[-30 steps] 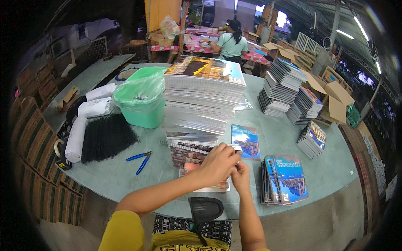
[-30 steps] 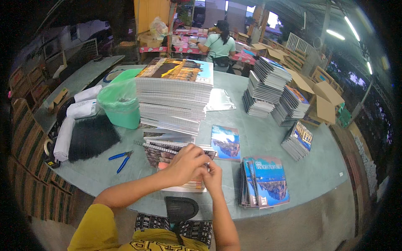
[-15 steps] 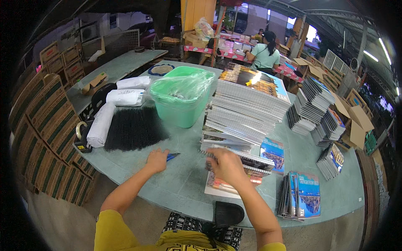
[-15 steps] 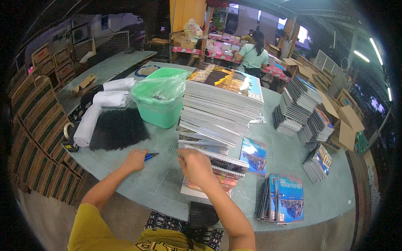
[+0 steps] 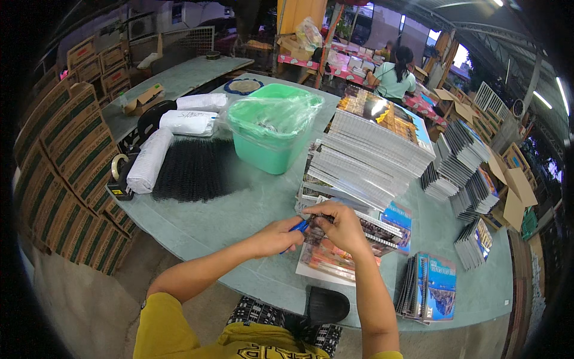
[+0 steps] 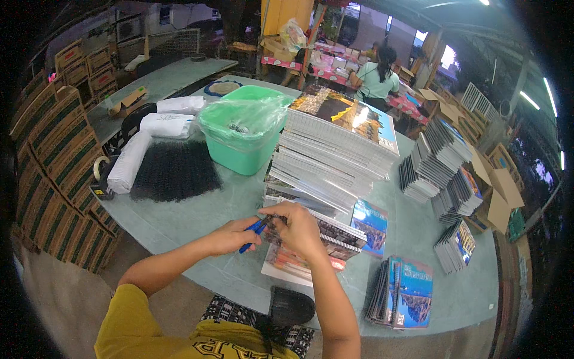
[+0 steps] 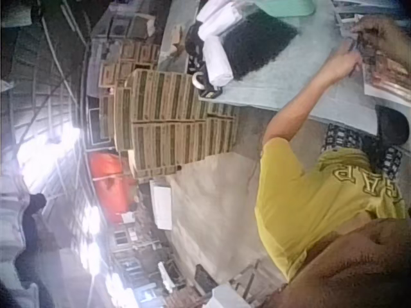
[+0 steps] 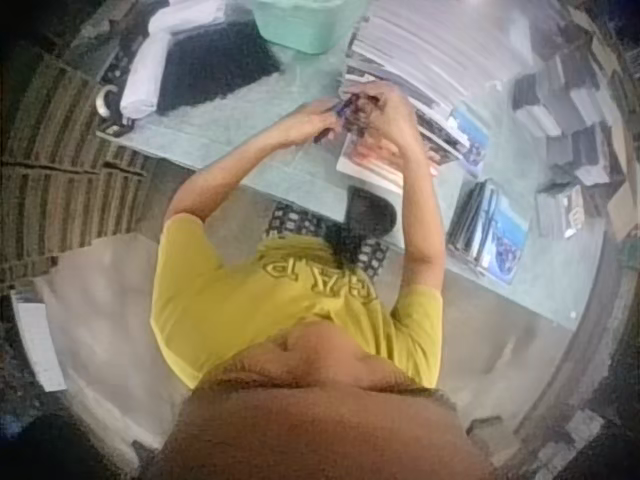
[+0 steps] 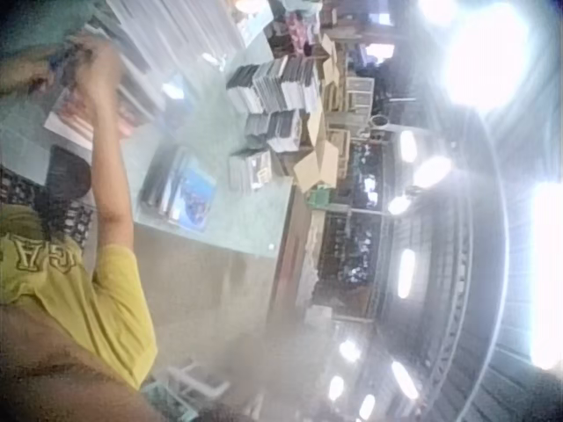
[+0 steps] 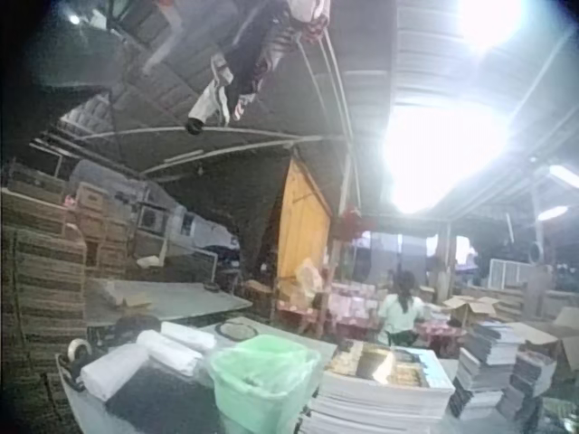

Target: The person binds notebooks by manually threading a plastic spiral coil through pre-punched holes in a stack of paper and covers, then using a small blue tool to trim and crimp the ends of the coil.

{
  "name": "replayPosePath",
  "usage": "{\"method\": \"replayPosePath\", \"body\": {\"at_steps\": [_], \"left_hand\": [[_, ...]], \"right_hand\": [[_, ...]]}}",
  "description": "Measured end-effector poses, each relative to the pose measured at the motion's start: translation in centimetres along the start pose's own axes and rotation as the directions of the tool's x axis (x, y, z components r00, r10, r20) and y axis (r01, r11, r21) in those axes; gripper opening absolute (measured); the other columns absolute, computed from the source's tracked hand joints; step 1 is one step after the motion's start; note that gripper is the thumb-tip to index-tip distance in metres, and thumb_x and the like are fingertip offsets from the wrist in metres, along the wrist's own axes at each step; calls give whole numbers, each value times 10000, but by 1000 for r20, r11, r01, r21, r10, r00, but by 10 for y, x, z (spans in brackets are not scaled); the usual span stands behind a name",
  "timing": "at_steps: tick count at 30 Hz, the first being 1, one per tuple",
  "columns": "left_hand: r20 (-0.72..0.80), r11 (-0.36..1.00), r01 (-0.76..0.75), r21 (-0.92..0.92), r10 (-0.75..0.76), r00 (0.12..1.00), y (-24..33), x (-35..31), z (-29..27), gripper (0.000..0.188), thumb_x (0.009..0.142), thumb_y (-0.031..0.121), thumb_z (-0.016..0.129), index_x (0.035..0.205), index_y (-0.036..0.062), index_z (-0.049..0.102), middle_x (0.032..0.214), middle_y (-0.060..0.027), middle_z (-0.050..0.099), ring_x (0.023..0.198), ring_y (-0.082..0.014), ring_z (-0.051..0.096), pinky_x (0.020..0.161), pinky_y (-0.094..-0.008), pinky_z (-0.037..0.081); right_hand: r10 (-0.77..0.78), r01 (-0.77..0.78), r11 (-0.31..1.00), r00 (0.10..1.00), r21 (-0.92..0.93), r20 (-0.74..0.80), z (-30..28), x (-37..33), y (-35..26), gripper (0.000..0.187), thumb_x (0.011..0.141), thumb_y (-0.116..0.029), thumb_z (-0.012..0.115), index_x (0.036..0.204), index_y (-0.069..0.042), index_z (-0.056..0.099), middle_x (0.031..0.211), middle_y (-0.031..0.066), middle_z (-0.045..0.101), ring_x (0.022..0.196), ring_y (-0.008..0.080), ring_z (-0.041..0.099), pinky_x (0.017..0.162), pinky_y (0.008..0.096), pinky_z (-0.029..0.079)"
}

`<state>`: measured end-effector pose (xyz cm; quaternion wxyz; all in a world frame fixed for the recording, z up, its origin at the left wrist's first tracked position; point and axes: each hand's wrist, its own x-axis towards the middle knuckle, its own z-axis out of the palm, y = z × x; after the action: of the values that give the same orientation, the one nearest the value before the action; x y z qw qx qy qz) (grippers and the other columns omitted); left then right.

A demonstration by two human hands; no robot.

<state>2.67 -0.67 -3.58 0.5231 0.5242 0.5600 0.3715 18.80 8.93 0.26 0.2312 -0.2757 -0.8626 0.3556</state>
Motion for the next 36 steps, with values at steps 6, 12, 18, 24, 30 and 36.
{"method": "replayPosePath", "body": {"at_steps": [6, 12, 18, 24, 30, 36], "left_hand": [[-32, 996, 42, 77, -39, 999, 7, -6, 0, 292, 823, 220, 542, 1049, 35, 530, 804, -59, 580, 668, -166, 571, 588, -308, 447], [-149, 765, -29, 643, 163, 975, 6, -8, -4, 280, 875, 238, 530, 1058, 27, 525, 876, -109, 636, 714, -251, 638, 604, -363, 469], [392, 760, 337, -556, -118, 912, 8, -10, -5, 325, 907, 252, 494, 1137, 22, 495, 896, -147, 641, 755, -309, 642, 675, -409, 496], [-98, 872, -132, 472, 201, 975, -3, -4, -1, 334, 846, 229, 599, 1101, 36, 505, 758, -51, 555, 690, -174, 549, 623, -309, 450], [-333, 962, -242, -126, 189, 924, 17, 2, -4, 242, 829, 193, 653, 987, 25, 577, 792, -17, 564, 696, -99, 507, 611, -254, 427], [-335, 865, 7, 501, 186, 924, -20, 47, -73, 263, 826, 255, 645, 964, 32, 629, 796, -101, 662, 664, -164, 617, 622, -325, 488]], "right_hand": [[-74, 74, 995, 997, -64, -4, -2, -2, -3, 317, 728, 70, 612, 994, -87, 684, 946, 108, 641, 890, 240, 597, 785, 325, 464], [-48, 25, 991, 983, -131, -179, 5, -8, -13, 230, 681, -6, 686, 910, -31, 678, 984, 122, 577, 853, 289, 595, 735, 354, 478], [-112, 26, 959, 949, -283, -295, 9, -9, -2, 180, 678, -98, 726, 810, 10, 669, 982, 129, 527, 729, 323, 608, 660, 386, 493], [-123, 40, 962, 946, -269, -300, 9, -9, -2, 160, 688, -92, 719, 797, 7, 658, 982, 124, 525, 757, 318, 609, 660, 392, 493], [-243, 182, 928, 957, -325, -157, 21, -22, -8, 218, 687, -66, 698, 886, 2, 639, 1009, 138, 532, 821, 318, 597, 711, 382, 496], [-351, 215, 813, 923, -542, -160, 14, -65, -8, 281, 659, -95, 706, 917, -33, 615, 907, 112, 568, 800, 292, 575, 725, 418, 454]]}}
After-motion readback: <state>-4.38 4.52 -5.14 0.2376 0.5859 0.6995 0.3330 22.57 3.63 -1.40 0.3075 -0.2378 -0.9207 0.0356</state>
